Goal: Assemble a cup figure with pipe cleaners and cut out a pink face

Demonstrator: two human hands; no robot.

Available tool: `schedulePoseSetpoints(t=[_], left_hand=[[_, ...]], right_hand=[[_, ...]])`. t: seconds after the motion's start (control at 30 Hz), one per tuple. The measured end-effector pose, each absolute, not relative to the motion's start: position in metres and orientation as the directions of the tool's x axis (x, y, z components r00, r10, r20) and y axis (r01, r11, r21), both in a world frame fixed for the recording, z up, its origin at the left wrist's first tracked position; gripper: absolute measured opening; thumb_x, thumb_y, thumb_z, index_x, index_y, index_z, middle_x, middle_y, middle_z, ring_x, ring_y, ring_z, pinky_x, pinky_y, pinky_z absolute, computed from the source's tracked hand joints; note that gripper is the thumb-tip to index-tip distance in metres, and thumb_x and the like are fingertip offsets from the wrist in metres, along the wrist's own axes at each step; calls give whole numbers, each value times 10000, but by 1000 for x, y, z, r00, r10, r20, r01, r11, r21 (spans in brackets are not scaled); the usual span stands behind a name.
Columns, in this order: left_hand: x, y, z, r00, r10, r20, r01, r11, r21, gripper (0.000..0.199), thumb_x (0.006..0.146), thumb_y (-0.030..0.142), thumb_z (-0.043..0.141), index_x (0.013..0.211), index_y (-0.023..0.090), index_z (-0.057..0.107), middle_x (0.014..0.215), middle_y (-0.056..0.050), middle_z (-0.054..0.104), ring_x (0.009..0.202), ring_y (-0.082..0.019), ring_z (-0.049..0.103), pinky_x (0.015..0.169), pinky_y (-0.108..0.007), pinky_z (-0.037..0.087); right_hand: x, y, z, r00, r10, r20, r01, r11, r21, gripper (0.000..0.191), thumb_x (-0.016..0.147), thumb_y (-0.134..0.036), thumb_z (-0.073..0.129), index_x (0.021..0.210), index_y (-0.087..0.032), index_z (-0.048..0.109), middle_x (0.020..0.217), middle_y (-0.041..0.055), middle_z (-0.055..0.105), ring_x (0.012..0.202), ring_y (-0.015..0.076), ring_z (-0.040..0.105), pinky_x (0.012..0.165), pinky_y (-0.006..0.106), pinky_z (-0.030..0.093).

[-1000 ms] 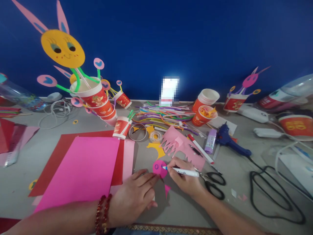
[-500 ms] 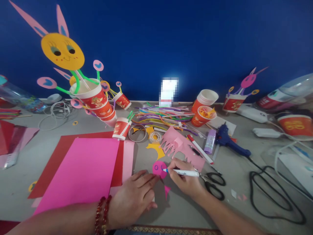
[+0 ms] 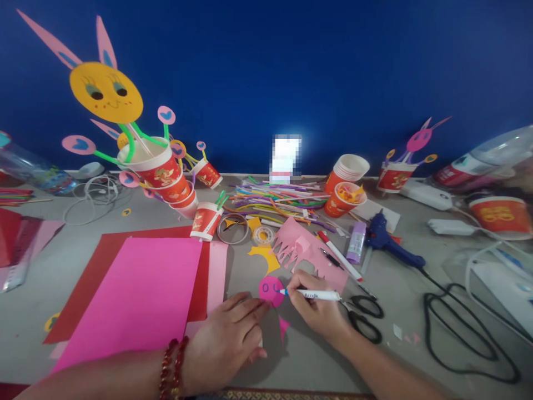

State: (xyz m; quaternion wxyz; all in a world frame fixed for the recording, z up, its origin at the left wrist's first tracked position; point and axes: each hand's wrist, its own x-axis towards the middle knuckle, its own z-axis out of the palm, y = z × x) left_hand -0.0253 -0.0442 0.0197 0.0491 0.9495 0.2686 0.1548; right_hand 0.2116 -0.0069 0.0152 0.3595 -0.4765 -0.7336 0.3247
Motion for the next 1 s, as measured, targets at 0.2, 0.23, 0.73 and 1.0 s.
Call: schedulePoseSetpoints(t=[0.2,0.23,0.73,1.0], left_hand=[[-25,-43,22,809,526,264,497,-851,170,264,964,416,598,915,160,644,1315,-78,655,1246,-209,557,1097,-378,405],[-25,-43,22,809,527,260,498,-850,171,270,965,422,595,917,161,645,1318,-79,653,1246,-210,557,1097,-380,406],[-24,-44,23,812,527,251,498,-850,172,277,951,432,616,918,158,647,1324,-77,649,1243,-208,556,1094,-382,407],[-24,-42,25,817,520,249,494,-854,163,269,955,425,610,907,162,643,1318,-81,654,1231,-213,568,1079,-382,420]], right_hand=[[211,-6,13,-260,935,241,465,340,-817,214,855,-131,462,663,-227,472,561,-53,474,503,116,433,500,241,307],[211,-6,13,-256,936,241,466,338,-818,213,854,-130,463,664,-226,473,561,-54,474,502,115,432,499,241,307],[210,-5,12,-227,939,259,497,341,-798,207,876,-163,487,679,-224,495,568,-44,520,503,125,474,497,248,339],[208,-4,14,-226,940,255,520,338,-785,186,876,-176,488,698,-227,507,564,-34,543,493,134,485,485,258,359]])
